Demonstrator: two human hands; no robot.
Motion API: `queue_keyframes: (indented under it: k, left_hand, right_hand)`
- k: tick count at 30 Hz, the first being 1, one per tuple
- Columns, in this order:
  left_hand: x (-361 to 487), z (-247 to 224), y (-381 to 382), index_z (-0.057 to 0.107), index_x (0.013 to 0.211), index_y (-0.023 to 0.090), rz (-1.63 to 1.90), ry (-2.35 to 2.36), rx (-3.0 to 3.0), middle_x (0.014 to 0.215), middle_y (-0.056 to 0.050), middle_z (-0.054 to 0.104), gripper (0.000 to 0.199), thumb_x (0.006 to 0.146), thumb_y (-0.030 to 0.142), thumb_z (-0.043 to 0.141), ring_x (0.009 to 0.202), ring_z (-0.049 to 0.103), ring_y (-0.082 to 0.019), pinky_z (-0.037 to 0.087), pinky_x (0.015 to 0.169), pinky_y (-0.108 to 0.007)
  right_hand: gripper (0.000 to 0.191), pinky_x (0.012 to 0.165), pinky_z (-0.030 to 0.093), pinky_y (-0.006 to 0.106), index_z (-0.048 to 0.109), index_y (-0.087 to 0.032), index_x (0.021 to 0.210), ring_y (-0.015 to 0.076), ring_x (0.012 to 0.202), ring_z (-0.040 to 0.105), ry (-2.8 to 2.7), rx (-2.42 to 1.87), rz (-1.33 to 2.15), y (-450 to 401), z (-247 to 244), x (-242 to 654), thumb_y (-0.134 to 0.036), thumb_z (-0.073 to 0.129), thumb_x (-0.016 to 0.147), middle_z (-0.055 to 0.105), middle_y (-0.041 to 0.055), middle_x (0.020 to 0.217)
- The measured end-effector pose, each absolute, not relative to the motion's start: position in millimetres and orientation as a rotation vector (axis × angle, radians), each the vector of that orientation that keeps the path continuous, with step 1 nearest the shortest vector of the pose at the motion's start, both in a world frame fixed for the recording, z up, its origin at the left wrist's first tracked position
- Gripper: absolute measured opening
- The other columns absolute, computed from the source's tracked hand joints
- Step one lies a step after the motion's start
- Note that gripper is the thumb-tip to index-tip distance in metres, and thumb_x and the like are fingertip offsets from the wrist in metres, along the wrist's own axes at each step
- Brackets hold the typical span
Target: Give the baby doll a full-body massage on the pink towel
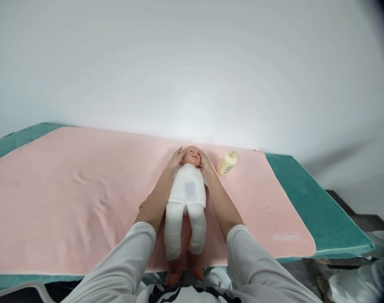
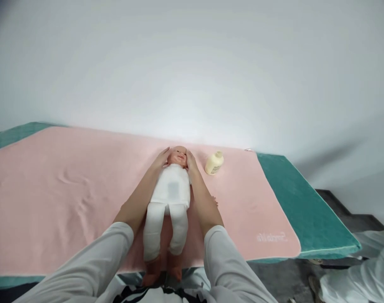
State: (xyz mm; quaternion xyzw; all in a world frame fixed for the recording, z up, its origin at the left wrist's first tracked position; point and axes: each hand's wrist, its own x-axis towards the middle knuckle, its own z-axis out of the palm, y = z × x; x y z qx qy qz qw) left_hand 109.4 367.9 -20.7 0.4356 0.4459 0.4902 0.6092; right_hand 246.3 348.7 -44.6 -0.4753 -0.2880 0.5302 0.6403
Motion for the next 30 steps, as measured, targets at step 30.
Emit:
queue_keyframes:
  k: [30]
  left_hand:
    - [121.3,-26.8,361.2,0.055,0.124,0.017,1.236,1.108,0.749,0.135,-0.016,0.056,0.056,0.076,0.03,0.08,0.104,0.069,-0.024,0.058,0.085,-0.033]
  right_hand:
    - [0.054,0.085,0.059,0.032,0.065,-0.019,0.114,0.0162,0.093,0.069,-0.44,-1.047,1.098,351.1,-40.7,224.9,-0.023,0.079,0.063,0.069,0.0057,0.114]
